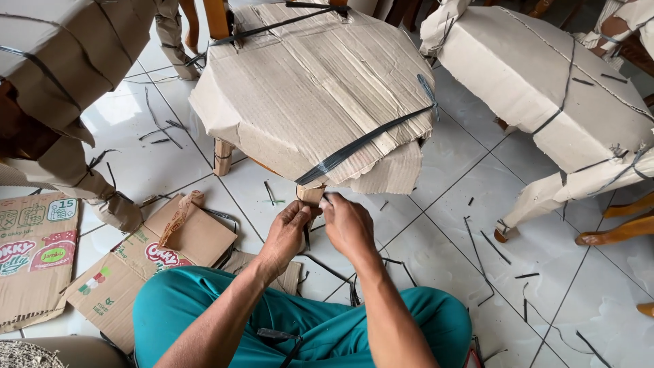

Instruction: Wrapping cardboard around chair legs and securing them with plastic ties for protection during transport.

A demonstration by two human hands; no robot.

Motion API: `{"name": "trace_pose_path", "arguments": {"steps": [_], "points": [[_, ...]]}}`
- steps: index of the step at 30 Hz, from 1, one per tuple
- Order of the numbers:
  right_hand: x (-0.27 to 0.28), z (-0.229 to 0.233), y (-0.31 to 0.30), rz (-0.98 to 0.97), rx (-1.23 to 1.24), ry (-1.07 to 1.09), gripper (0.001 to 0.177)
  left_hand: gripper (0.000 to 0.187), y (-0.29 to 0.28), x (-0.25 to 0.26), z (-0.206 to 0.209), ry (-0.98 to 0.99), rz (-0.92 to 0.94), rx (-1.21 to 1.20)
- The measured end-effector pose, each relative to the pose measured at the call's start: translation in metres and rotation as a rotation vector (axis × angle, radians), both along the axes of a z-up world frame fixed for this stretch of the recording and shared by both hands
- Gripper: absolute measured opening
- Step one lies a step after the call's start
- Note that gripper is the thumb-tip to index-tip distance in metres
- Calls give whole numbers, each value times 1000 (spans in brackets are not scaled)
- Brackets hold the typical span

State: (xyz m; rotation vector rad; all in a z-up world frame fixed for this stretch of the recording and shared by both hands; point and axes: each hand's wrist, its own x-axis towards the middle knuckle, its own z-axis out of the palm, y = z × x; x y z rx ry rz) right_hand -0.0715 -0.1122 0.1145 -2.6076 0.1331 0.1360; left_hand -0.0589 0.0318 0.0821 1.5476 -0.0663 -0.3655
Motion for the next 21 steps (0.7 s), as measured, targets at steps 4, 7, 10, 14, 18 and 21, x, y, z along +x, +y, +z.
{"name": "trace_pose_path", "arguments": {"steps": [4, 7, 10, 14, 18, 21], "points": [[-45, -57, 27, -200, 209, -185, 25, 29, -1, -12, 23, -7, 18, -319], [-68, -91, 46, -170, 351, -315, 15, 24, -1, 4, -5, 106, -51, -489], [-77, -89, 35, -62, 440, -320, 14, 22, -1, 16, -30, 163, -101, -529], [-73, -70, 0, -263, 816, -284, 55, 28, -1, 18, -37, 12, -62, -334], [-52, -45, 16, -245, 738, -245, 61, 28, -7, 6, -23, -60, -1, -290], [-40, -44, 24, -339, 562, -344, 13, 28, -9, 8, -24, -75, 22, -234]]}}
